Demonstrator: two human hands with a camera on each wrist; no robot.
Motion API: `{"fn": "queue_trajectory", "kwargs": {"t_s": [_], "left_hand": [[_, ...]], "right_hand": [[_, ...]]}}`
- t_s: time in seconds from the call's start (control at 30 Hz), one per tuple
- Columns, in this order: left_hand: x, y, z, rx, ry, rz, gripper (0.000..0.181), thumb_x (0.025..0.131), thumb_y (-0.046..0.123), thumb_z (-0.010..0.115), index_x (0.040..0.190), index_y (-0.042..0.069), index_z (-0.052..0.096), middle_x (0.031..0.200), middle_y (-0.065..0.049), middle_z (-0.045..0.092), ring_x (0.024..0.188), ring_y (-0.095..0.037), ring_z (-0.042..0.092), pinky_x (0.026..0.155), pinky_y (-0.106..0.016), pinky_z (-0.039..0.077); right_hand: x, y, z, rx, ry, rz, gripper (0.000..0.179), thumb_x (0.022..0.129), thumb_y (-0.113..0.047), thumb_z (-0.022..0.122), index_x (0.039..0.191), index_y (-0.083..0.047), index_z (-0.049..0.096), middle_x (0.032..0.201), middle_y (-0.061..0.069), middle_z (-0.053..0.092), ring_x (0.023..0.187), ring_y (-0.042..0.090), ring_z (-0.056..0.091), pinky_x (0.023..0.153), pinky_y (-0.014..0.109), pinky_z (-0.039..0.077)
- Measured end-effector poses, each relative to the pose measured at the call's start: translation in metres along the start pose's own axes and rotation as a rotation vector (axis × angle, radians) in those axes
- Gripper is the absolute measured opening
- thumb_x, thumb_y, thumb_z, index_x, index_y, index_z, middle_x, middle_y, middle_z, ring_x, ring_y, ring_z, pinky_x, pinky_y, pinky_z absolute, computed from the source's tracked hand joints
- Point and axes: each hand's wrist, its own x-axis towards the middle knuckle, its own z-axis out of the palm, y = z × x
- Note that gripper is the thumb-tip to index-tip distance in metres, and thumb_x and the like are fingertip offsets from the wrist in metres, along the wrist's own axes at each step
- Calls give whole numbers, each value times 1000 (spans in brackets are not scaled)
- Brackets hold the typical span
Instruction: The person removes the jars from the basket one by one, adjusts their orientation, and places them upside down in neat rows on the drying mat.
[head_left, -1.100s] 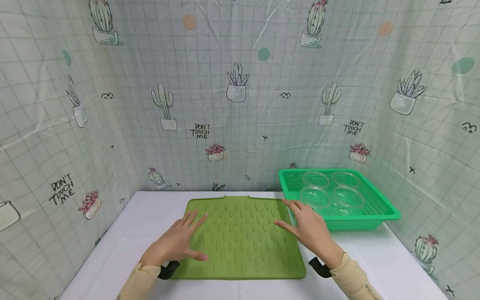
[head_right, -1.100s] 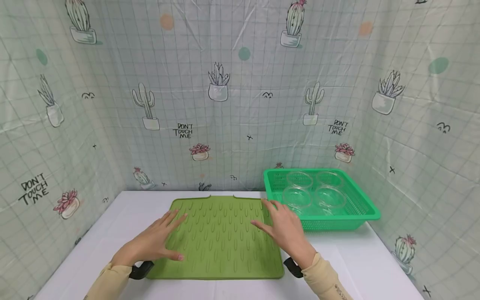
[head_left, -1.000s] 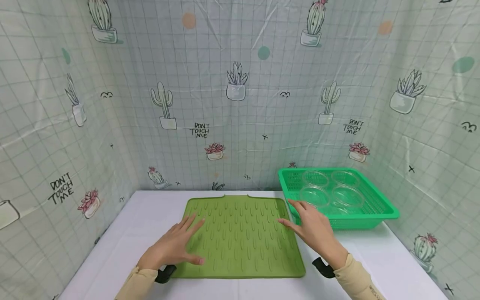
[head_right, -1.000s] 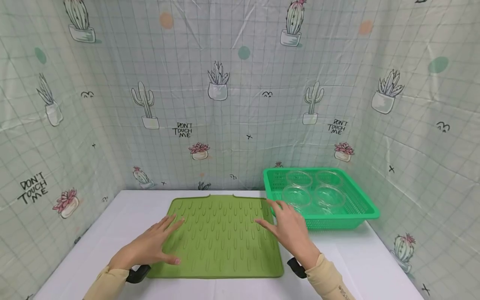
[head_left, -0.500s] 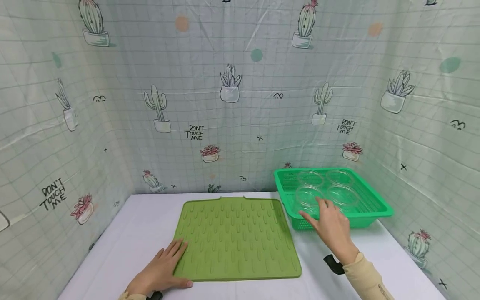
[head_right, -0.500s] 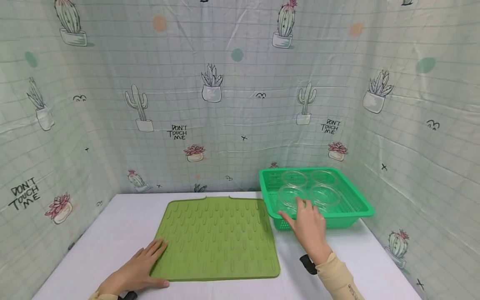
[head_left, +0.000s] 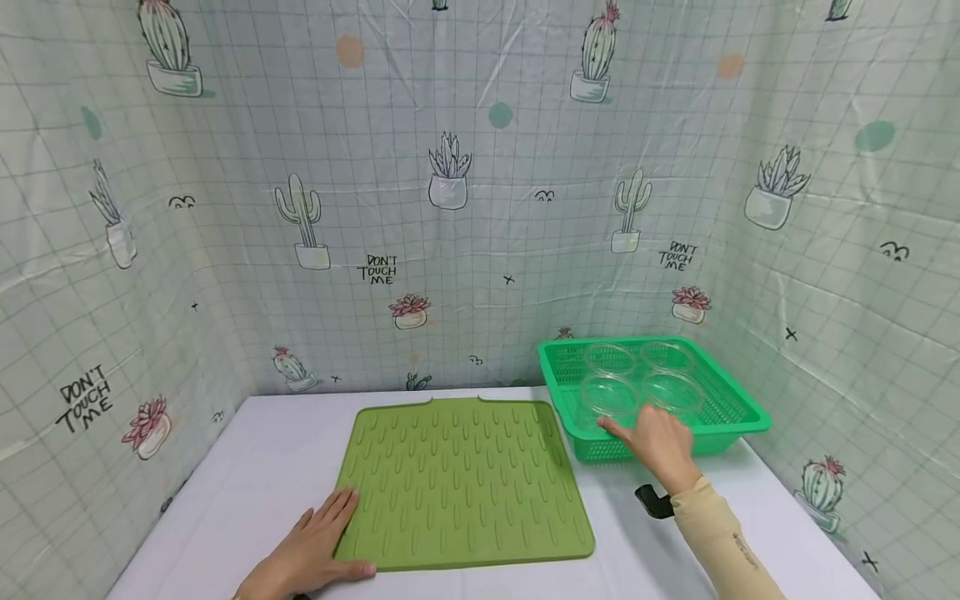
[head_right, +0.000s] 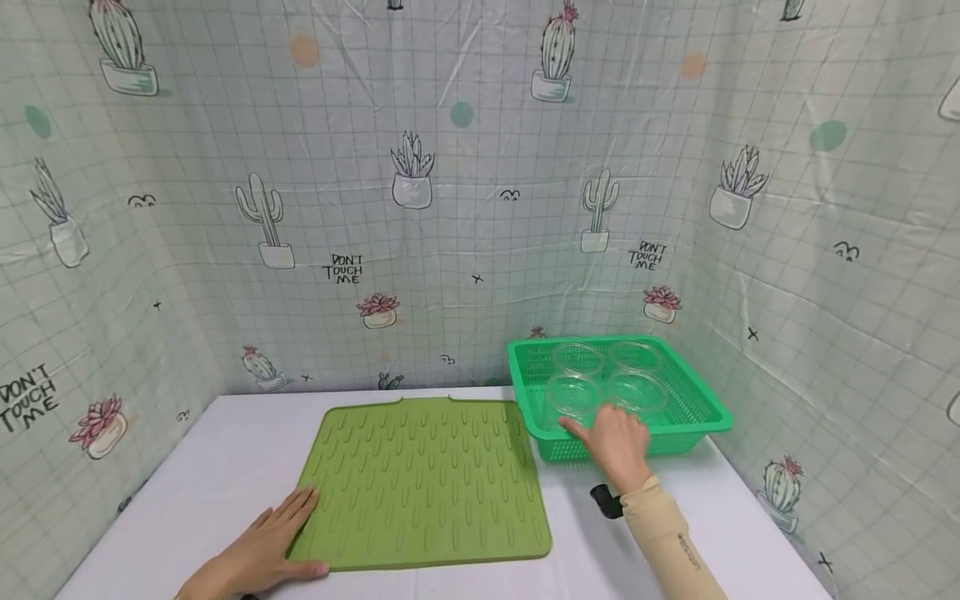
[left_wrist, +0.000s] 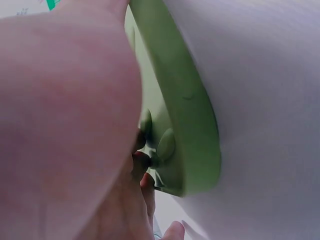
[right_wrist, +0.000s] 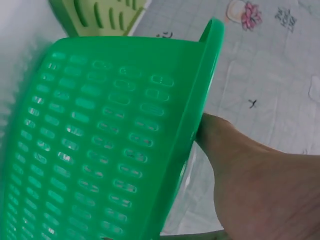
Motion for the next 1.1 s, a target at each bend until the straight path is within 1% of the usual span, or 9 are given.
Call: {"fn": "queue_trajectory", "kwargs": {"t_s": [0.13,0.3,0.5,0.57,0.63,0.7,0.77,0.87,1.1], "left_hand": [[-1,0,0,-18,-5,3,112,74,63,71,148,-8,26,156,-28,22,143,-47,21,108,-71,18],[0,-1,-1,-31,-13,4,111,74,62,72,149,-7,27,156,-27,22,143,-47,20,108,-71,18],[2,-2,-2,-31,-27,-13,111,73,62,72,149,-4,27,157,-25,23,144,-45,20,110,-70,18],[2,-2,-2,-31,-26,-18,110,73,62,72,149,-4,28,157,-24,23,144,-45,20,110,-69,18],[1,-2,-2,-27,-22,-20,111,73,63,72,149,-4,28,157,-24,24,144,-44,21,110,-69,18],[1,-2,-1,-22,-17,-22,111,72,64,72,149,-4,28,157,-24,24,144,-44,21,111,-69,18],[2,-3,-1,-21,-13,-26,112,71,64,71,149,-4,28,157,-24,24,144,-44,21,111,-68,18],[2,-3,-1,-20,-15,-29,112,72,65,71,149,-4,28,157,-23,24,144,-44,21,111,-69,18],[2,-5,1,-33,-29,-18,111,74,63,70,149,-5,27,156,-25,24,144,-45,21,110,-70,17]], "right_hand": [[6,1,1,13,-131,37,65,82,-63,64,52,-18,27,50,-5,22,44,11,23,40,25,18],[16,3,2,19,-265,88,65,82,-68,60,54,-18,29,53,-4,25,49,14,31,46,29,24],[26,9,5,60,-370,117,66,80,-71,59,59,-15,33,56,-2,28,52,14,32,48,29,27],[29,10,6,81,-396,109,66,80,-71,59,70,-7,49,61,6,42,55,17,38,48,29,28],[33,10,7,96,-424,100,79,80,-71,59,99,5,59,83,22,60,64,26,53,49,31,36],[37,11,7,118,-455,88,100,80,-70,59,131,14,44,119,36,55,90,41,61,59,40,47],[41,11,9,140,-481,75,113,81,-70,59,143,18,24,142,39,36,115,51,52,75,50,51],[48,11,13,188,-517,78,116,80,-70,61,145,16,17,145,40,30,126,56,40,91,61,45],[57,10,26,315,-545,60,121,78,-65,67,146,16,7,144,44,26,128,58,34,96,62,43]]}}
